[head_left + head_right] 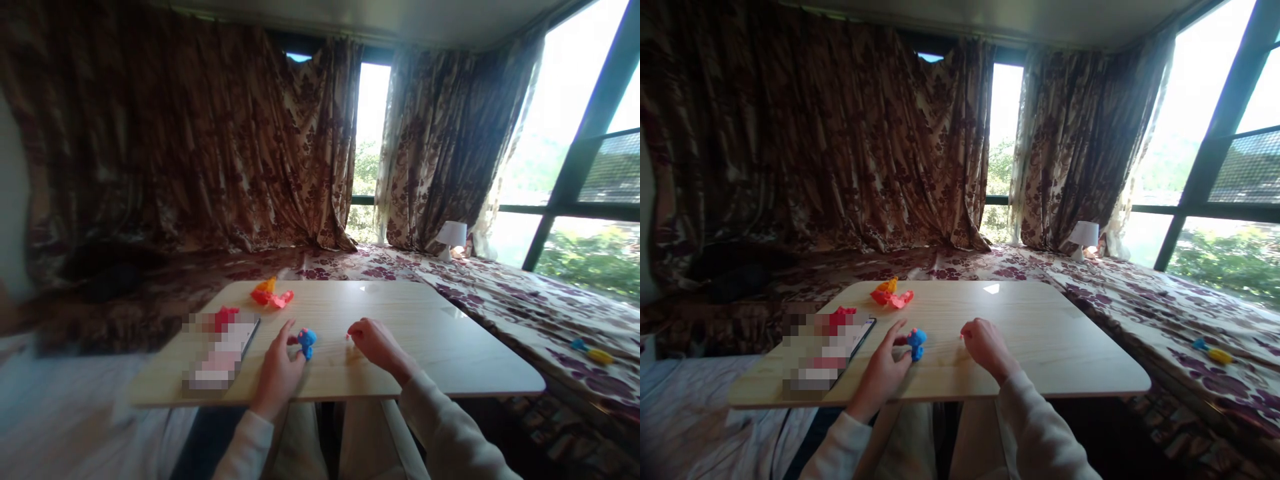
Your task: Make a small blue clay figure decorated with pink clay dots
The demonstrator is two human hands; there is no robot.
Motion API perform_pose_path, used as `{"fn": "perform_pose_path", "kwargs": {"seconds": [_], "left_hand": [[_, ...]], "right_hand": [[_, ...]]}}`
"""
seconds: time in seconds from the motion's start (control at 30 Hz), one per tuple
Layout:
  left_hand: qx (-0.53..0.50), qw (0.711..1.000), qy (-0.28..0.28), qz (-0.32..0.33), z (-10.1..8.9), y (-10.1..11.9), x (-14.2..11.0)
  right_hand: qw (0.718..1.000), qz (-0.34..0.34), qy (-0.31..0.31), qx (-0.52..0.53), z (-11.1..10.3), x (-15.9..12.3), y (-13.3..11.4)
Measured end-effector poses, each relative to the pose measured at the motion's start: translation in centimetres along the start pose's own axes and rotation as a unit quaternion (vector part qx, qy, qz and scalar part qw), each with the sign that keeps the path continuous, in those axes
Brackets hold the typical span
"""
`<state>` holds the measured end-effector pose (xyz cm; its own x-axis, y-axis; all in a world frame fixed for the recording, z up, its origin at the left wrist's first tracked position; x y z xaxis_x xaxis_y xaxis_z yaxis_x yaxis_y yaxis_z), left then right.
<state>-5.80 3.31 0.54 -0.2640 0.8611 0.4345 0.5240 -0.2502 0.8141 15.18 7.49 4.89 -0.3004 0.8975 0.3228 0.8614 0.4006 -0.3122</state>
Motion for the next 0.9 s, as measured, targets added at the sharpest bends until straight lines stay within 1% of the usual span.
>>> {"fn": "perform_pose_path", "kwargs": {"seconds": [0.07, 0.17, 0.33, 0.5, 0.57, 0.6, 0.63, 0.7, 0.73, 0.77, 0.8, 0.83, 0.9], "left_hand": [[0.000, 1.000, 0.001, -0.004, -0.2, 0.1, 0.0], [-0.007, 1.000, 0.001, -0.009, -0.3, 0.3, 0.0], [-0.009, 1.000, -0.006, -0.013, -0.3, 0.5, -0.1], [-0.010, 1.000, -0.016, -0.002, -0.2, 0.5, -0.2], [-0.003, 1.000, -0.026, -0.006, 0.0, 0.4, -0.1], [-0.001, 0.999, -0.031, -0.006, 0.1, 0.3, -0.1], [-0.001, 0.999, -0.036, -0.004, 0.1, 0.2, -0.1], [-0.006, 0.999, -0.043, 0.003, 0.3, 0.1, 0.0], [-0.009, 0.999, -0.047, 0.007, 0.3, 0.1, 0.0], [-0.011, 0.999, -0.048, 0.010, 0.3, 0.1, 0.0], [-0.011, 0.999, -0.048, 0.012, 0.3, 0.1, -0.1], [-0.011, 0.999, -0.046, 0.013, 0.3, 0.1, -0.1], [-0.009, 0.999, -0.041, 0.014, 0.2, 0.2, -0.1]], "right_hand": [[0.999, 0.014, -0.007, -0.030, 0.5, 0.6, -0.6], [0.999, 0.029, -0.003, -0.042, 1.1, 1.2, -0.9], [0.998, 0.028, 0.013, -0.046, 1.8, 0.9, -0.9], [0.999, 0.014, 0.045, -0.021, 1.7, 0.4, -1.2], [0.996, -0.004, 0.079, 0.049, 1.9, 0.2, -1.8], [0.988, -0.014, 0.106, 0.115, 2.1, 0.1, -2.2], [0.971, -0.022, 0.133, 0.197, 2.3, 0.1, -2.5], [0.917, -0.028, 0.175, 0.358, 3.2, 0.0, -3.2], [0.891, -0.024, 0.186, 0.413, 3.7, 0.0, -3.4], [0.870, -0.017, 0.195, 0.452, 4.2, 0.0, -3.6], [0.855, -0.011, 0.203, 0.476, 4.6, 0.0, -3.8], [0.846, -0.006, 0.214, 0.488, 4.9, 0.0, -3.9], [0.842, -0.006, 0.237, 0.484, 4.9, -0.2, -4.1]]}}
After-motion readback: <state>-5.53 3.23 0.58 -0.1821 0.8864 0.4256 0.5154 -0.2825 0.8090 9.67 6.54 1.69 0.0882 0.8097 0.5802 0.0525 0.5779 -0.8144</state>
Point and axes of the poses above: each hand's wrist, its own x-axis towards the middle knuckle, its own z-axis out of the palm, y = z × x, the point moved 4 cm from there along x, towards the middle knuckle, and after that the axes turned 1 degree about -z, right-handed, at the moved point
